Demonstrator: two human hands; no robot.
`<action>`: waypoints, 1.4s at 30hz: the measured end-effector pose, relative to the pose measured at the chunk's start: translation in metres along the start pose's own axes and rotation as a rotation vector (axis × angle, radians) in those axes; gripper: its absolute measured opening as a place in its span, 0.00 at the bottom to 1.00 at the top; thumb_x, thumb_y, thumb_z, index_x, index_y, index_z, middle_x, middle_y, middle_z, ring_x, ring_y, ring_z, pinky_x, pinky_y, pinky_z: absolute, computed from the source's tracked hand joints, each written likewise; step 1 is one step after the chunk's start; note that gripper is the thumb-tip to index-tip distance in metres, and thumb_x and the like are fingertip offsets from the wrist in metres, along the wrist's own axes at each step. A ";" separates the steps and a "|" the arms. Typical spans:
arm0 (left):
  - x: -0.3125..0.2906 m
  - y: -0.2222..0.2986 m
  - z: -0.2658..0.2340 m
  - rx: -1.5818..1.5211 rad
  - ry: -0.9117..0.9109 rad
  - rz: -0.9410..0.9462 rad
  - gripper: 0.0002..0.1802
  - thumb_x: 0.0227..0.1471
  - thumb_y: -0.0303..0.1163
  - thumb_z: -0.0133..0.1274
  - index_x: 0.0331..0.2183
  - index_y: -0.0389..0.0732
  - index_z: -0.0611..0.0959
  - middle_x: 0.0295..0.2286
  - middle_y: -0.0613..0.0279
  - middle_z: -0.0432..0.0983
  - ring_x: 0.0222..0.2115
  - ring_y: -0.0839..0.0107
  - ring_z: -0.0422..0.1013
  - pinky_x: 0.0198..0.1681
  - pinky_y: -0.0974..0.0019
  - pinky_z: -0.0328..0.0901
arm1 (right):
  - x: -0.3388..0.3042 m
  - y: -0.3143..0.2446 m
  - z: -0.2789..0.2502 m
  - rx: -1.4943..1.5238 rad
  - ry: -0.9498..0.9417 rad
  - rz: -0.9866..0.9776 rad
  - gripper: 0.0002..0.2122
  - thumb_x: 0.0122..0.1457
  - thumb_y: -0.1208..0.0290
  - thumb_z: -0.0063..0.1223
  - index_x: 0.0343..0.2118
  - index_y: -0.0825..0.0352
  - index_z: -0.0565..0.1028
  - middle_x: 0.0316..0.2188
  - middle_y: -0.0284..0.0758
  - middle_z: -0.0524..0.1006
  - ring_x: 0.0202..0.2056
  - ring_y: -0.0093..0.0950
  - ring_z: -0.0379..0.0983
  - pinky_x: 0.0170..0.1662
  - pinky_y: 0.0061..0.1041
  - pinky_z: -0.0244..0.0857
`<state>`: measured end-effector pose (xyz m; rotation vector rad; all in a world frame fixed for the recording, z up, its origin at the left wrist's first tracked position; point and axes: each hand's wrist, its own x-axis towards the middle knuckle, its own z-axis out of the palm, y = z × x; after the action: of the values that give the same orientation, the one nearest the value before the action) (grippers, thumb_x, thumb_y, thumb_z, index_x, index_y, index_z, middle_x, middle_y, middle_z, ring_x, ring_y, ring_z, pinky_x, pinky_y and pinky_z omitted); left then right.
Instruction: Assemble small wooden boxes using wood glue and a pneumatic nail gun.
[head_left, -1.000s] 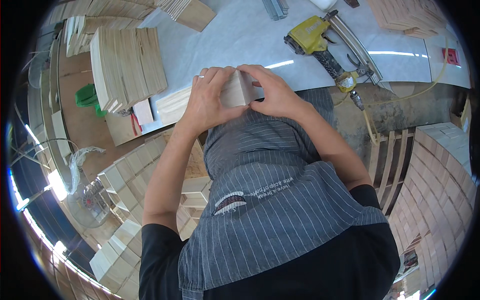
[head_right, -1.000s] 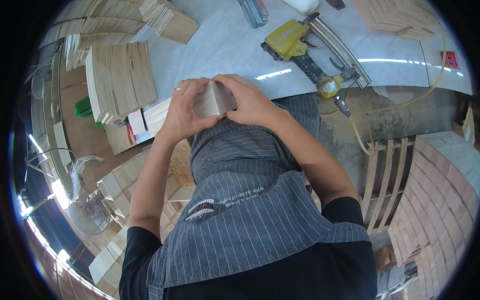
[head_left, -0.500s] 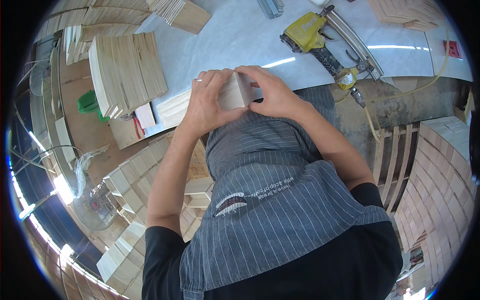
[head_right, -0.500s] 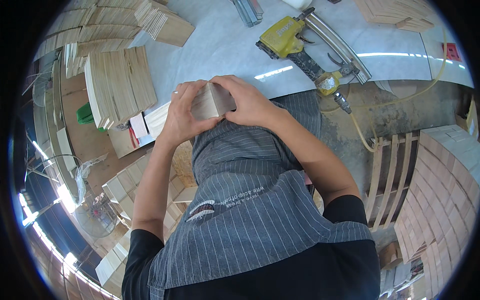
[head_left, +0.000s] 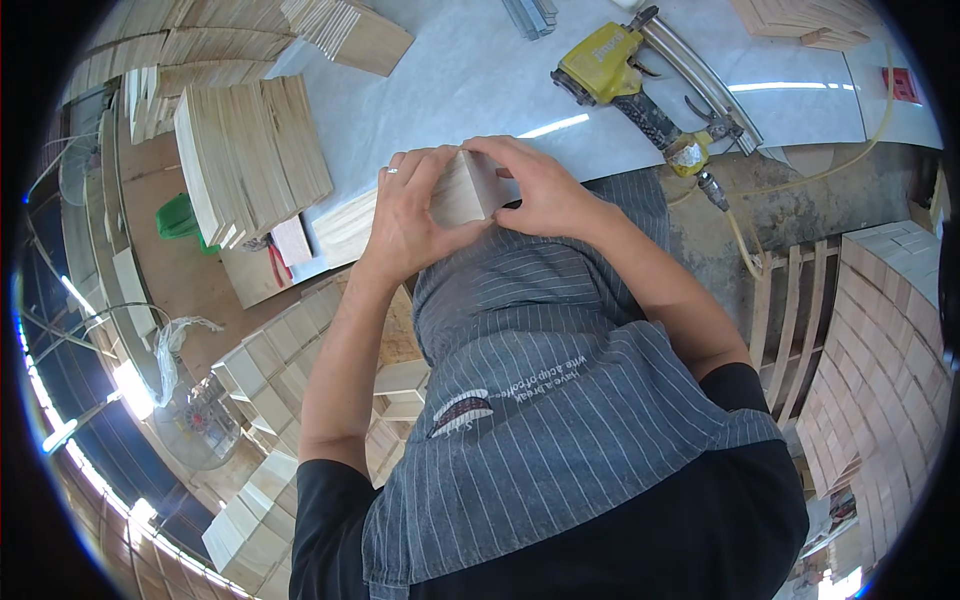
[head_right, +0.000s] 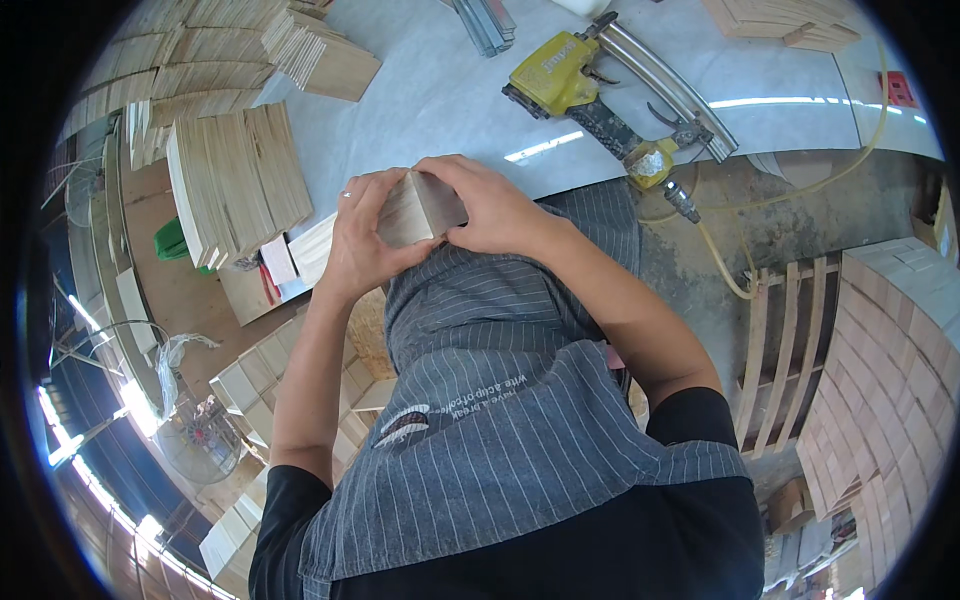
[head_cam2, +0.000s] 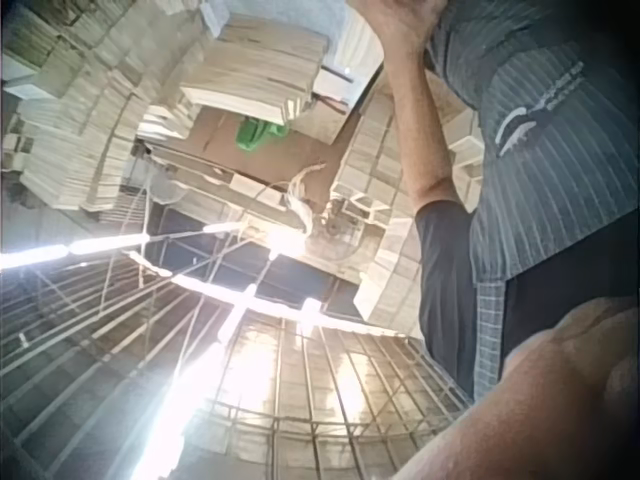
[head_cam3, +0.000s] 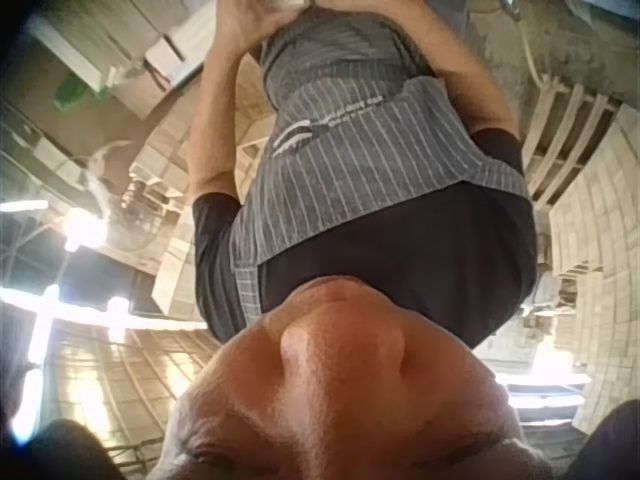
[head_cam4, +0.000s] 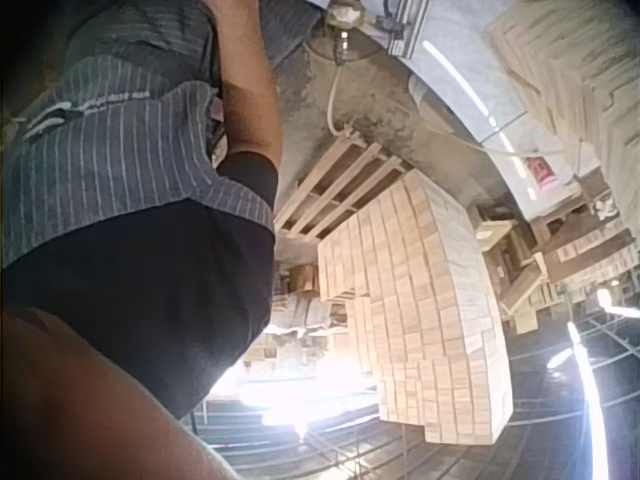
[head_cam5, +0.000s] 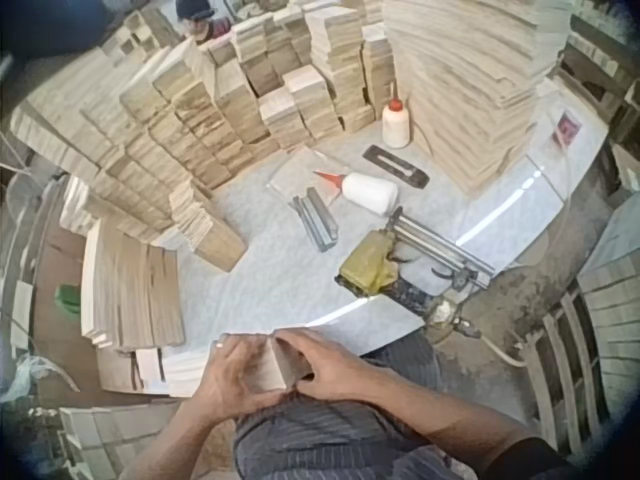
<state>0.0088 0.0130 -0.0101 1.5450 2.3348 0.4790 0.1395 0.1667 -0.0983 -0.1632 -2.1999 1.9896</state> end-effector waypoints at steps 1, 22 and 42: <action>0.000 0.000 0.001 -0.005 0.006 0.004 0.43 0.31 0.40 0.72 0.52 0.39 0.76 0.44 0.55 0.74 0.47 0.55 0.69 0.50 0.52 0.62 | 0.000 0.000 0.000 0.003 0.000 -0.003 0.36 0.44 0.79 0.62 0.61 0.65 0.65 0.57 0.44 0.69 0.58 0.44 0.67 0.61 0.39 0.64; -0.003 0.000 0.008 -0.094 0.086 -0.046 0.43 0.29 0.39 0.72 0.52 0.41 0.76 0.44 0.57 0.74 0.46 0.58 0.69 0.50 0.57 0.59 | -0.010 0.008 -0.117 -0.998 0.337 0.552 0.41 0.50 0.64 0.67 0.66 0.64 0.56 0.51 0.53 0.74 0.51 0.53 0.72 0.52 0.48 0.67; -0.007 -0.006 0.019 -0.088 0.119 -0.018 0.41 0.30 0.43 0.71 0.49 0.41 0.77 0.41 0.59 0.74 0.46 0.61 0.69 0.50 0.59 0.59 | 0.028 -0.186 -0.071 -0.858 -0.153 0.356 0.18 0.47 0.70 0.73 0.41 0.71 0.81 0.36 0.40 0.85 0.38 0.30 0.83 0.44 0.29 0.74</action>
<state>0.0151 0.0063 -0.0295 1.4924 2.3780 0.6777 0.1325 0.2224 0.0945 -0.5474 -3.1592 1.0471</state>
